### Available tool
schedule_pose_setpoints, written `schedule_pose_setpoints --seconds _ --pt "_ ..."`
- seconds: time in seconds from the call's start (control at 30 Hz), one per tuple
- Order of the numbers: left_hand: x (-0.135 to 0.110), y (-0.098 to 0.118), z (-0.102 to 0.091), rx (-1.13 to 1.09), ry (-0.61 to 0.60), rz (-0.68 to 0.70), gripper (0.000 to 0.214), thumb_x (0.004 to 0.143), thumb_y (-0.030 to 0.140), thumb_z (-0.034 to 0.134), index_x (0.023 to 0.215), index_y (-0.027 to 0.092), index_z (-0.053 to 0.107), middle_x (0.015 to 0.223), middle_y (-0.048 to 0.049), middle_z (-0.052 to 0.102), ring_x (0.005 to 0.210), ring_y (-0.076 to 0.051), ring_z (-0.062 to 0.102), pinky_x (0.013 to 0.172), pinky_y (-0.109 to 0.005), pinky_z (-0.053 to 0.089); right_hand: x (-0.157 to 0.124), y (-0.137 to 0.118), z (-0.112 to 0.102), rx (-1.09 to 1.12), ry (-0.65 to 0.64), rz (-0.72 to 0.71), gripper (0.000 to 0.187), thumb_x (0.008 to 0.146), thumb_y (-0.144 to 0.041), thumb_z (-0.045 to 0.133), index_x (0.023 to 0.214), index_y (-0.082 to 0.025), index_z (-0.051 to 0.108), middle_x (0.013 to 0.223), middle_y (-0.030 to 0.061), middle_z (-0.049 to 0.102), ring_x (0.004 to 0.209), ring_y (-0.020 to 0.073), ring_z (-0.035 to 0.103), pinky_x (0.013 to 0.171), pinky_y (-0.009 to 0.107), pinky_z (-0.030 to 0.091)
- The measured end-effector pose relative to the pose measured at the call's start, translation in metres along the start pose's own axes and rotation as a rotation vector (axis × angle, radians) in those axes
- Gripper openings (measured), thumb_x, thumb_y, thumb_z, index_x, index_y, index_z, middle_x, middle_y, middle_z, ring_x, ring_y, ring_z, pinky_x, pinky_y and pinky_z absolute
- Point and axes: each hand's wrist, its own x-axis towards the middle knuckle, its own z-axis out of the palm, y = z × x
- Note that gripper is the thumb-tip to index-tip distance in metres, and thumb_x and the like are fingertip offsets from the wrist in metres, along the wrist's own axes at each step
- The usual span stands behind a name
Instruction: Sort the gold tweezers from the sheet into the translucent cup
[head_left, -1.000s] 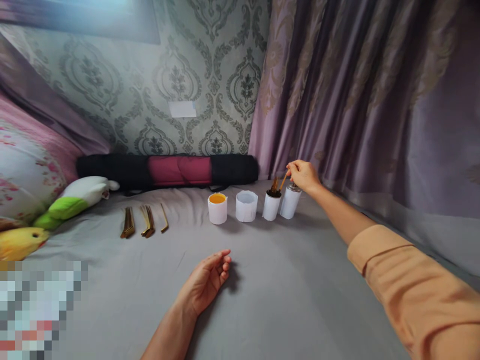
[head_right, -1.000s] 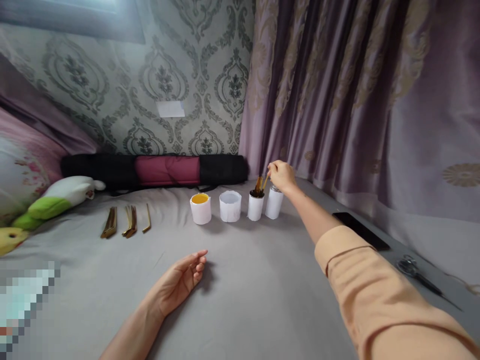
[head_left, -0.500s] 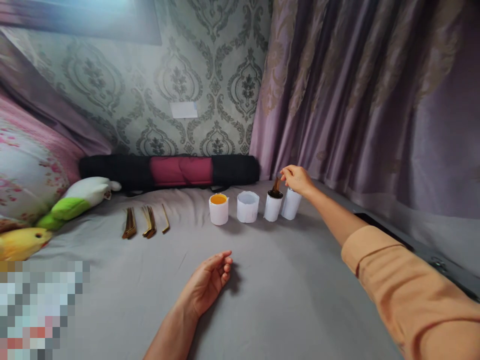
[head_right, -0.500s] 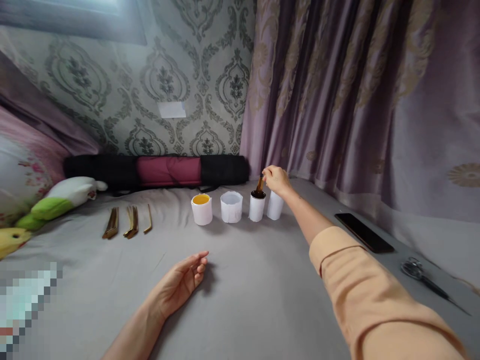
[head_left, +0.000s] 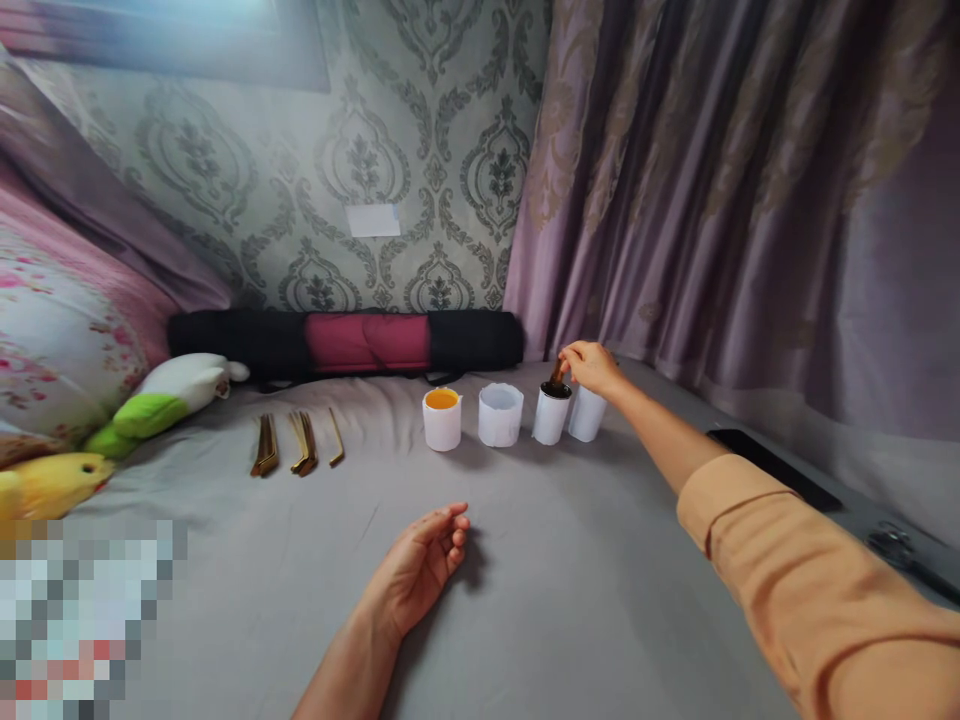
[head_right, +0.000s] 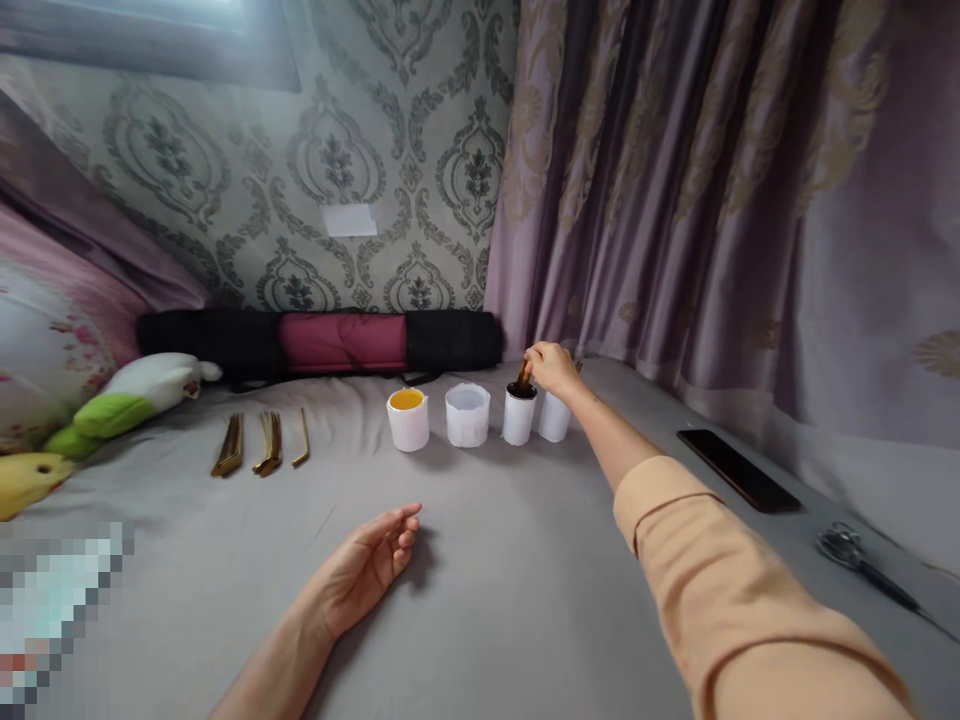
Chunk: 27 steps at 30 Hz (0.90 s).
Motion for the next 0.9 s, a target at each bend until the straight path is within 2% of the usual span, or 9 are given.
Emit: schedule_pose_setpoints --seconds 0.17,0.4,0.6,0.77,0.9 --pt "-0.0003 0.0004 0.0009 0.000 0.007 -0.006 0.020 0.076 0.014 0.052 0.096 0.008 0.054 0.075 -0.0050 0.058 0.057 -0.006 0.054 0.051 -0.017 0.045 -0.0021 -0.0002 0.0025 -0.043 -0.034 -0.014 0.024 0.080 -0.024 0.042 0.078 -0.015 0.064 0.068 0.0011 0.067 0.045 0.0066 0.055 0.055 0.018 0.043" --pt "-0.0009 0.0019 0.0036 0.006 0.018 -0.008 0.019 0.076 0.014 0.052 0.095 0.008 0.055 0.074 -0.0047 0.057 0.057 -0.006 0.053 0.050 -0.017 0.045 -0.0028 -0.0019 0.0036 0.004 0.033 0.040 0.017 0.077 -0.025 0.048 0.084 -0.017 0.060 0.069 0.0004 0.068 0.038 0.0060 0.052 0.046 0.018 0.042" --pt "-0.0002 0.0009 0.0020 0.001 0.012 -0.003 0.020 0.076 0.014 0.053 0.096 0.008 0.054 0.074 -0.0046 0.057 0.057 -0.006 0.053 0.050 -0.017 0.045 -0.0028 -0.0020 0.0033 -0.006 0.045 0.064 0.016 0.077 -0.026 0.048 0.083 -0.017 0.060 0.070 0.0007 0.067 0.037 0.0062 0.051 0.046 0.019 0.043" --pt "-0.0008 0.0004 0.0013 0.001 0.013 -0.004 0.021 0.076 0.014 0.053 0.096 0.008 0.054 0.074 -0.0044 0.057 0.056 -0.006 0.053 0.051 -0.018 0.045 -0.0002 0.0008 0.0042 -0.001 0.058 -0.015 0.017 0.075 -0.027 0.049 0.079 -0.018 0.063 0.071 0.0008 0.067 0.053 0.0091 0.058 0.057 0.020 0.045" --pt "-0.0006 0.0007 0.0013 -0.005 0.009 -0.009 0.020 0.076 0.014 0.053 0.096 0.008 0.054 0.074 -0.0045 0.058 0.057 -0.006 0.054 0.051 -0.017 0.045 0.0041 0.0016 0.0059 -0.024 0.137 -0.015 0.020 0.073 -0.029 0.049 0.081 -0.019 0.065 0.077 0.0011 0.067 0.065 0.0120 0.060 0.063 0.022 0.045"
